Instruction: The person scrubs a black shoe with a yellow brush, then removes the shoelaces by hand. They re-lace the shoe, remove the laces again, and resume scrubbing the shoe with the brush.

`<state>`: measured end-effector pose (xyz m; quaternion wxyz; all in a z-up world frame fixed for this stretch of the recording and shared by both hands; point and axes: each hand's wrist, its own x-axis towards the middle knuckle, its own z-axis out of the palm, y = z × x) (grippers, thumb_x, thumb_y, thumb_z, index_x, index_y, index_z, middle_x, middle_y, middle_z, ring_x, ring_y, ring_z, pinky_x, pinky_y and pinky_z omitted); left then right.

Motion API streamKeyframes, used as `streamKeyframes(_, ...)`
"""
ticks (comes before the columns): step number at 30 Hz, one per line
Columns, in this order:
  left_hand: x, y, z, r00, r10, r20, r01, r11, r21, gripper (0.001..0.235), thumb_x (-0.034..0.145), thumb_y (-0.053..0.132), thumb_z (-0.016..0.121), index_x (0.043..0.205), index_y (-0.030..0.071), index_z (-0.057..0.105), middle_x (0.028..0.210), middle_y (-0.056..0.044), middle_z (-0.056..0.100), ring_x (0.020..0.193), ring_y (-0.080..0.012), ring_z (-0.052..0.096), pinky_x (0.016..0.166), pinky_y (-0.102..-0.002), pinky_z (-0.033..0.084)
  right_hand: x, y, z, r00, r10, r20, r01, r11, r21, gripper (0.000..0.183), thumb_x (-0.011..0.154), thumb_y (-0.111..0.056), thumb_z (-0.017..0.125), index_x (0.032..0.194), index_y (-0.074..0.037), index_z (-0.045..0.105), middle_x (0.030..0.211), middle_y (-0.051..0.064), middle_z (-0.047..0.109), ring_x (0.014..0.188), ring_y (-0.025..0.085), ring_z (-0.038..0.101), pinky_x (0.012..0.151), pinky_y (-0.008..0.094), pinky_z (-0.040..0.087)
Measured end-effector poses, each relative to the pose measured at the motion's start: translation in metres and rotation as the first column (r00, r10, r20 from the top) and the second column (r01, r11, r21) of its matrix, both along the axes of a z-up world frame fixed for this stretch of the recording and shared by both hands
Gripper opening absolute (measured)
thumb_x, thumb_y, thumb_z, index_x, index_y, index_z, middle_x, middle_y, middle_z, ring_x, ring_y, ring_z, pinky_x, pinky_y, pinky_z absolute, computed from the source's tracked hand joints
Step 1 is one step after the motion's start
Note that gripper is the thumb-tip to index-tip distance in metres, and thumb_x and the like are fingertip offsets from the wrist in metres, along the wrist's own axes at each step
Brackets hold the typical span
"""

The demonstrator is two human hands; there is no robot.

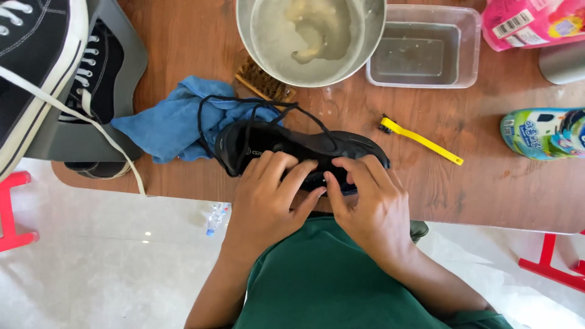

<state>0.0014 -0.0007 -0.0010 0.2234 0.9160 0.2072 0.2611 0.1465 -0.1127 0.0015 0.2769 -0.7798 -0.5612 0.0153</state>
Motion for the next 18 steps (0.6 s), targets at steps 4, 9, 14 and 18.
streamKeyframes(4, 0.003, -0.004, -0.029, 0.989, 0.043, 0.144, -0.061, 0.99, 0.123, 0.019, 0.081, 0.017, 0.085, 0.085, 0.011, 0.067, 0.079, -0.002, 0.052, 0.069, -0.0224, 0.054, 0.065, -0.036, 0.048, -0.002, 0.005, -0.006, 0.999, -0.009, 0.038, 0.006, 0.997, 0.083, 0.012, 0.093, -0.015, 0.077, 0.1, -0.006, 0.077, 0.071, 0.002, 0.053, 0.063, 0.021, 0.063, 0.064, 0.031, 0.05)
streamKeyframes(9, 0.004, -0.005, -0.032, 0.968, 0.051, 0.246, -0.095, 0.98, 0.174, 0.023, 0.086, 0.013, 0.082, 0.075, 0.012, 0.061, 0.078, -0.001, 0.057, 0.074, -0.0227, 0.059, 0.076, -0.039, 0.052, 0.008, 0.009, -0.006, 0.999, 0.04, -0.035, -0.038, 0.998, 0.048, 0.01, 0.089, -0.018, 0.079, 0.092, -0.009, 0.076, 0.065, 0.0, 0.054, 0.059, 0.018, 0.062, 0.06, 0.031, 0.044)
streamKeyframes(14, 0.006, -0.004, -0.015, 0.989, 0.079, 0.126, -0.095, 0.987, 0.129, 0.024, 0.082, 0.018, 0.083, 0.081, 0.013, 0.059, 0.107, -0.007, 0.068, 0.1, -0.0324, 0.067, 0.083, -0.047, 0.052, 0.019, 0.009, -0.002, 0.896, 0.155, -0.417, -0.111, 0.985, 0.129, 0.007, 0.088, -0.011, 0.075, 0.082, -0.011, 0.071, 0.064, -0.002, 0.046, 0.054, 0.016, 0.05, 0.064, 0.028, 0.04)
streamKeyframes(18, 0.005, -0.006, -0.009, 0.99, 0.131, 0.05, -0.134, 0.989, 0.059, 0.025, 0.09, 0.024, 0.075, 0.083, 0.012, 0.054, 0.115, -0.013, 0.064, 0.105, -0.039, 0.067, 0.081, -0.05, 0.052, 0.039, -0.007, -0.021, 0.661, 0.401, -0.634, -0.29, 0.916, 0.278, 0.029, 0.091, -0.025, 0.068, 0.066, -0.013, 0.058, 0.067, -0.004, 0.04, 0.057, 0.014, 0.04, 0.07, 0.027, 0.033)
